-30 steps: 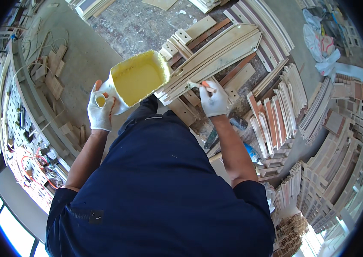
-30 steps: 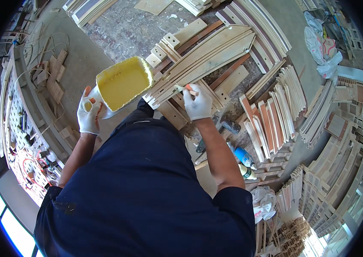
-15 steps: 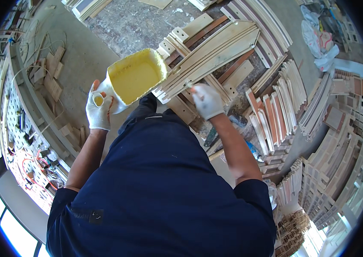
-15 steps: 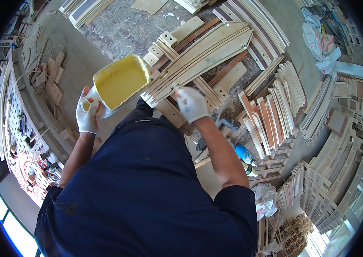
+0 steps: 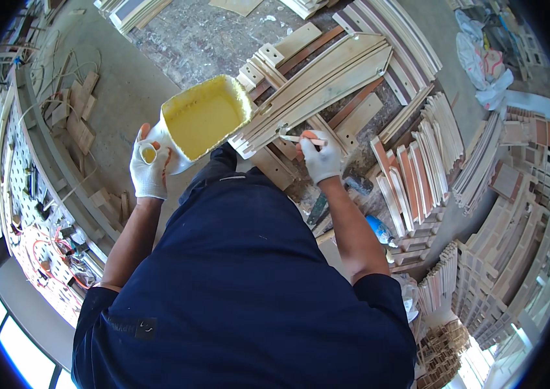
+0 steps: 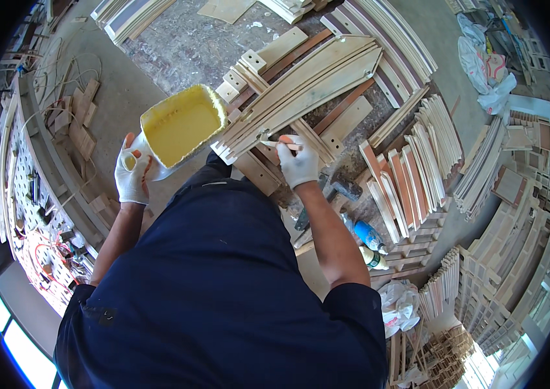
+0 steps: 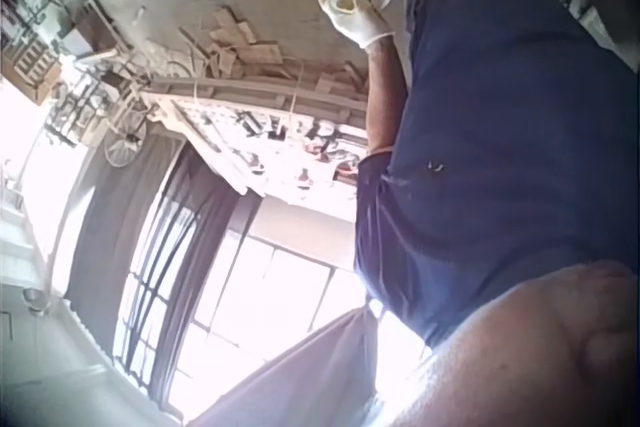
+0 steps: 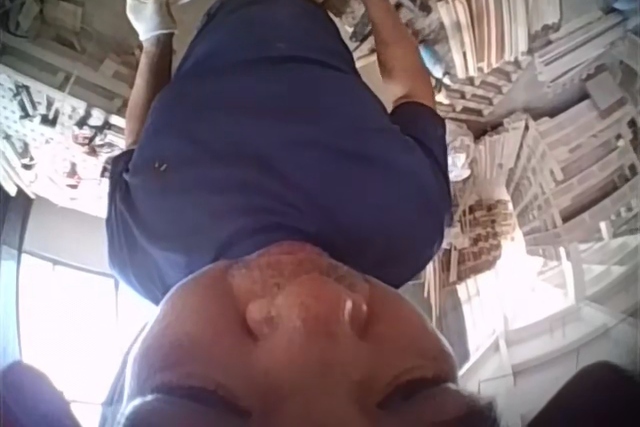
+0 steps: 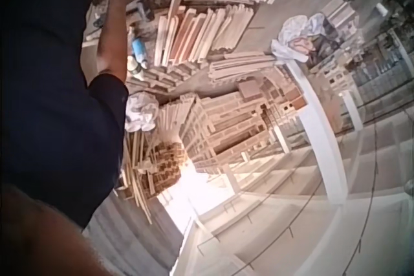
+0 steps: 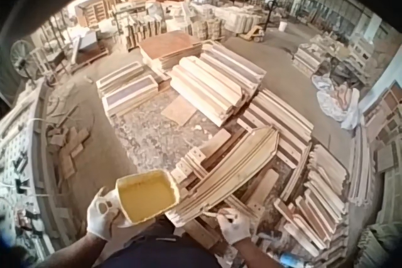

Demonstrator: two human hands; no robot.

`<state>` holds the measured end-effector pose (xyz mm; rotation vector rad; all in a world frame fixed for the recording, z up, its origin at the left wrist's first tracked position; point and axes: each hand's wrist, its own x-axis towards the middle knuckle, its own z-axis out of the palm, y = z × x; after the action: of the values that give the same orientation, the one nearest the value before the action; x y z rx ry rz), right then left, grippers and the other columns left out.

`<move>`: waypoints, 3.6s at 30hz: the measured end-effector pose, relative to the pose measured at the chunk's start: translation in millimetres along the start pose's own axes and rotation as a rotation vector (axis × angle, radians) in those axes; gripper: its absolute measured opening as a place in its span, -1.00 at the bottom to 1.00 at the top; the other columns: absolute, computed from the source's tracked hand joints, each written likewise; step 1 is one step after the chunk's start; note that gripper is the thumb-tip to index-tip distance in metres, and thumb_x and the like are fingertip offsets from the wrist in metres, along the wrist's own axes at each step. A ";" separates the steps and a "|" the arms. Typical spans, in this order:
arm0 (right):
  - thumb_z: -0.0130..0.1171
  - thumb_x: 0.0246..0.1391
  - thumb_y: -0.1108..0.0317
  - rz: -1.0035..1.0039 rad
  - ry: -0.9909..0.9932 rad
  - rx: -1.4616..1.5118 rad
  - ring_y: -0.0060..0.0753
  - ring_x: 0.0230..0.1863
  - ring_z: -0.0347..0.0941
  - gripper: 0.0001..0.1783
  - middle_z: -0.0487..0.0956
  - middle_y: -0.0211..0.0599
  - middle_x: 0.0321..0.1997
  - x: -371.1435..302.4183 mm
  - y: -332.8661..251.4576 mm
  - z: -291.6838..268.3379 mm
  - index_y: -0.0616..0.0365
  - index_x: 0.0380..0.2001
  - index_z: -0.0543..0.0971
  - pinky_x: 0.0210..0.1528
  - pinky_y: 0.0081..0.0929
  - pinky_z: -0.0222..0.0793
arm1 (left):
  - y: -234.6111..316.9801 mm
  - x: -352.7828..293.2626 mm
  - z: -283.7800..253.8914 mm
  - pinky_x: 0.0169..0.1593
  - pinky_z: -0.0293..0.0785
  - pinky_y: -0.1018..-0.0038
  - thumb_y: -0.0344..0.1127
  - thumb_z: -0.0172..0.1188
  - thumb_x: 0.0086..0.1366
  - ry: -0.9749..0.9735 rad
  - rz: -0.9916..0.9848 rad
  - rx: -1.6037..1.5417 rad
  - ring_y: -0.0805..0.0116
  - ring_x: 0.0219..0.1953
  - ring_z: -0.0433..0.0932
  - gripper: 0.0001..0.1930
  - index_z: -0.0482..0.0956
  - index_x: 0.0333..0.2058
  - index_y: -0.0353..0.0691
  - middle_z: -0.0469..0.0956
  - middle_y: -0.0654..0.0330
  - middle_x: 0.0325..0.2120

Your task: Apply glue to wooden components and assemble them into structures.

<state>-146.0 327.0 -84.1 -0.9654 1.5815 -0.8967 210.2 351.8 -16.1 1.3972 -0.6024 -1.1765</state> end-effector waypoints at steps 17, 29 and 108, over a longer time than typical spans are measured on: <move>0.06 0.12 0.55 -0.243 0.142 -0.032 -0.45 -0.33 0.52 -0.71 0.60 -0.22 -0.28 11.4 -73.3 -38.3 0.31 -0.07 0.51 -0.22 -0.63 0.46 | -0.9 -2.2 2.3 0.33 0.23 0.22 -0.41 0.35 0.16 0.037 0.038 -0.007 0.08 0.18 0.37 -0.36 0.32 0.21 -0.21 0.33 0.00 0.14; 0.22 -0.01 0.47 -0.790 -0.374 -0.478 -0.37 -0.47 0.51 -0.68 0.61 -0.30 -0.28 -2.2 -147.8 53.9 0.17 -0.11 0.54 -0.42 -0.49 0.41 | 13.8 -1.0 29.0 0.31 0.25 0.33 -0.39 0.36 0.14 0.031 0.051 -0.098 0.09 0.20 0.33 -0.37 0.35 0.19 -0.29 0.25 0.04 0.23; 0.22 0.11 -0.12 -0.343 1.308 0.825 -0.48 -0.26 0.42 -0.37 0.55 -0.28 -0.27 -59.0 1.0 -317.6 0.34 -0.13 0.55 -0.17 -0.49 0.39 | -131.8 141.3 375.0 0.01 0.49 0.28 -0.29 0.40 -0.12 -0.944 0.221 1.231 -0.04 -0.09 0.54 -0.11 0.23 0.23 -0.31 0.51 -0.10 -0.04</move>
<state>-448.4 405.9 -2.3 0.0806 1.7038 -2.4783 -108.0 96.6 -123.6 1.5559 -2.3724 -1.2734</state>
